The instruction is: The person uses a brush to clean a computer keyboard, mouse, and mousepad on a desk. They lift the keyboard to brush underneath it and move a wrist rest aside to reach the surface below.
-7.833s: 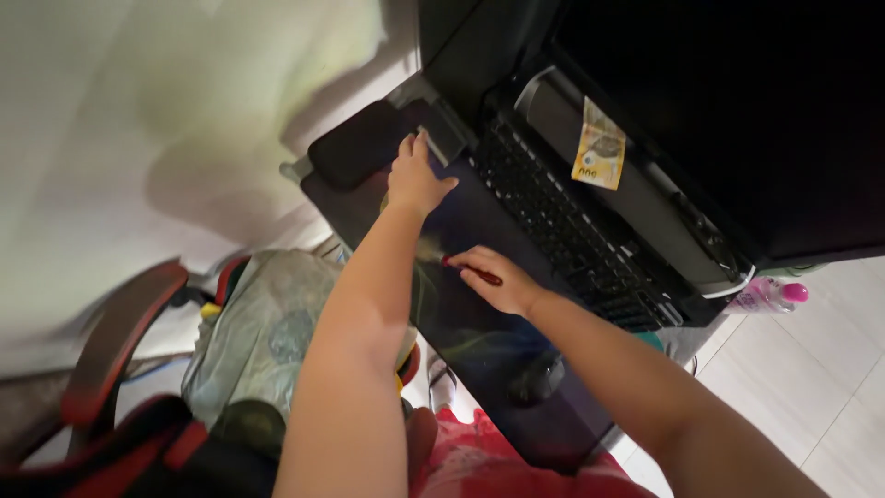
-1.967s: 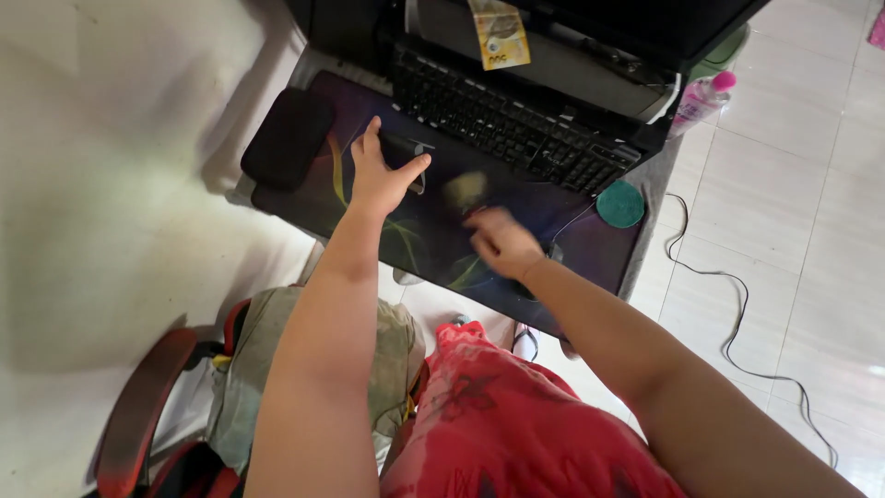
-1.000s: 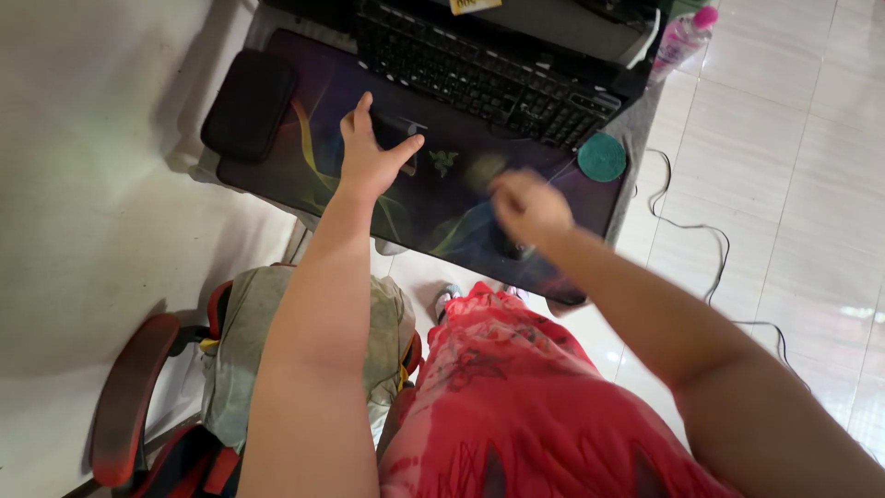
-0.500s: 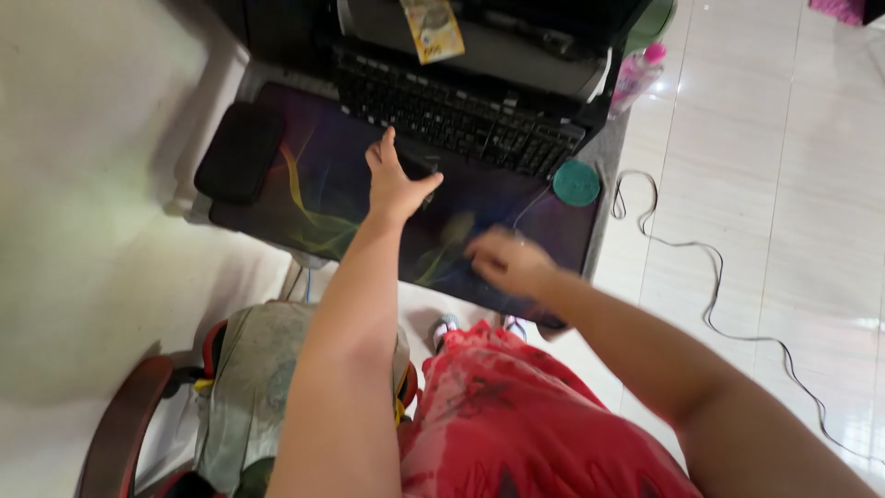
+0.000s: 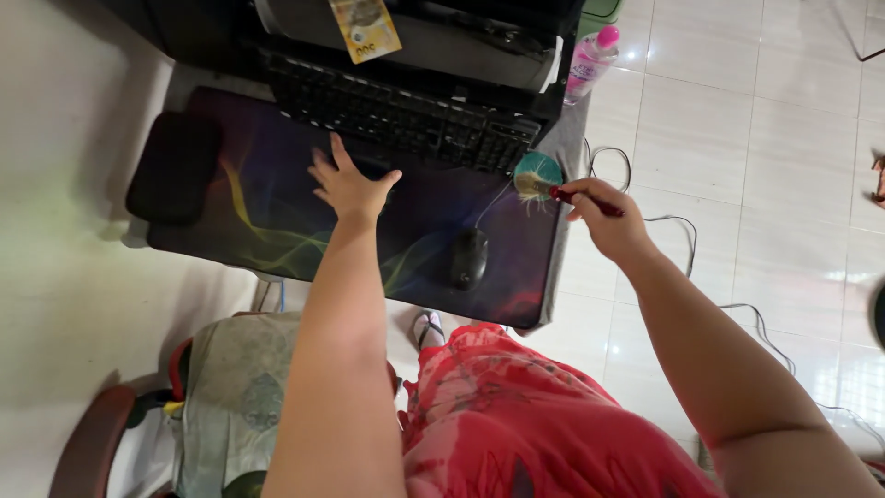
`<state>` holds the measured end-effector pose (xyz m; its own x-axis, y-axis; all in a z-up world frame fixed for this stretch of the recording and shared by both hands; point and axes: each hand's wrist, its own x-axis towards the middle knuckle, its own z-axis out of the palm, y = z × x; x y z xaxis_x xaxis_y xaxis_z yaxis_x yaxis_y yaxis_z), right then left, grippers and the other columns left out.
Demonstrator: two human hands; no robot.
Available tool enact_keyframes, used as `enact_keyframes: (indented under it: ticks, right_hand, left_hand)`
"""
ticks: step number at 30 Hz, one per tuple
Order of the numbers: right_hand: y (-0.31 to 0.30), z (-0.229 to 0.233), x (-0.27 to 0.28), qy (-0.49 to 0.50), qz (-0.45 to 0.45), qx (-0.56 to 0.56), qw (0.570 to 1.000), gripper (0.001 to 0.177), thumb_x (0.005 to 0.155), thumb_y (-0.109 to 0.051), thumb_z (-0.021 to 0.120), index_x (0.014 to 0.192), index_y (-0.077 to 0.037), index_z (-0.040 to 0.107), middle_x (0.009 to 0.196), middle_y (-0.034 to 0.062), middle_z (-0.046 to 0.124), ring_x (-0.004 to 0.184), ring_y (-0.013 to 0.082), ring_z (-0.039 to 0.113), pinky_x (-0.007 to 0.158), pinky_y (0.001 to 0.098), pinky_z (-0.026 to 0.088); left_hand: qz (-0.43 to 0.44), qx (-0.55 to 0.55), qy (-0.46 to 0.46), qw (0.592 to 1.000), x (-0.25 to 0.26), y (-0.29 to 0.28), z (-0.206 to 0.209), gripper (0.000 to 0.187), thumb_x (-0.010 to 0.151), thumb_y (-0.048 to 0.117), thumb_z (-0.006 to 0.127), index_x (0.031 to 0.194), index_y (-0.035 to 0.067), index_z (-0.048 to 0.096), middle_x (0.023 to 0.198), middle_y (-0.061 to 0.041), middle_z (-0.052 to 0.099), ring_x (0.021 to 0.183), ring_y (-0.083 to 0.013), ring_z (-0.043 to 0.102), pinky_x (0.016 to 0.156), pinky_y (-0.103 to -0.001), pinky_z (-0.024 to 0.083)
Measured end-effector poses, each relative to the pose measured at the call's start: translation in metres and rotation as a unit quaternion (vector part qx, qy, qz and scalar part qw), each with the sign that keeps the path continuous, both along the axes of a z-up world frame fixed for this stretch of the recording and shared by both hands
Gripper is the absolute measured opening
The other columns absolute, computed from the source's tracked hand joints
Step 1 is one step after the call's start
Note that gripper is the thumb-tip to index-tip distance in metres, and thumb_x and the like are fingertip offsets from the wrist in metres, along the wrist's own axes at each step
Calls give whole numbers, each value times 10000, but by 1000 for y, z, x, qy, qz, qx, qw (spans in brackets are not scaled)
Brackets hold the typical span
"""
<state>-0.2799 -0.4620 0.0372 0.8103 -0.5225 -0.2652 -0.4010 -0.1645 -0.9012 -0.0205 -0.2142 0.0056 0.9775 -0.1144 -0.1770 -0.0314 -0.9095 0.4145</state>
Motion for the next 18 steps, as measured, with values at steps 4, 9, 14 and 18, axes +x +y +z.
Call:
enact_keyframes:
  ticks: [4,9,14,18]
  right_hand:
    - [-3,17,4,37,37,-21,998,204,893,-89,502,1038,-36,636,875,21,628,770,100,614,657,239,434]
    - [-4,15,16,32,104,-71,992,197,881,-117,542,1045,-69,639,827,41,606,733,118,568,657,249,442]
    - [-10,3,18,32,185,-116,975,186,854,-130,575,1019,-94,653,831,47,604,680,154,545,624,287,441]
    - [11,-21,15,-39,179,-215,959,187,862,-116,585,1039,-92,642,889,59,588,741,158,568,668,278,459]
  left_hand:
    - [-166,-9,-112,980,-53,-12,16,1066,655,559,806,1412,89,219,1416,-229,185,1323,-431,246,1035,-562,224]
    - [-233,81,189,950,-142,-43,5,1044,599,525,784,1395,134,233,1355,-194,282,1184,-390,404,923,-460,431]
    - [-189,62,192,961,-142,-44,-12,987,654,379,726,1444,130,188,1322,-201,367,1164,-397,461,918,-440,461]
    - [-129,-12,234,964,-96,-39,-4,957,673,419,670,1435,92,193,1296,-254,446,1185,-380,479,979,-408,416]
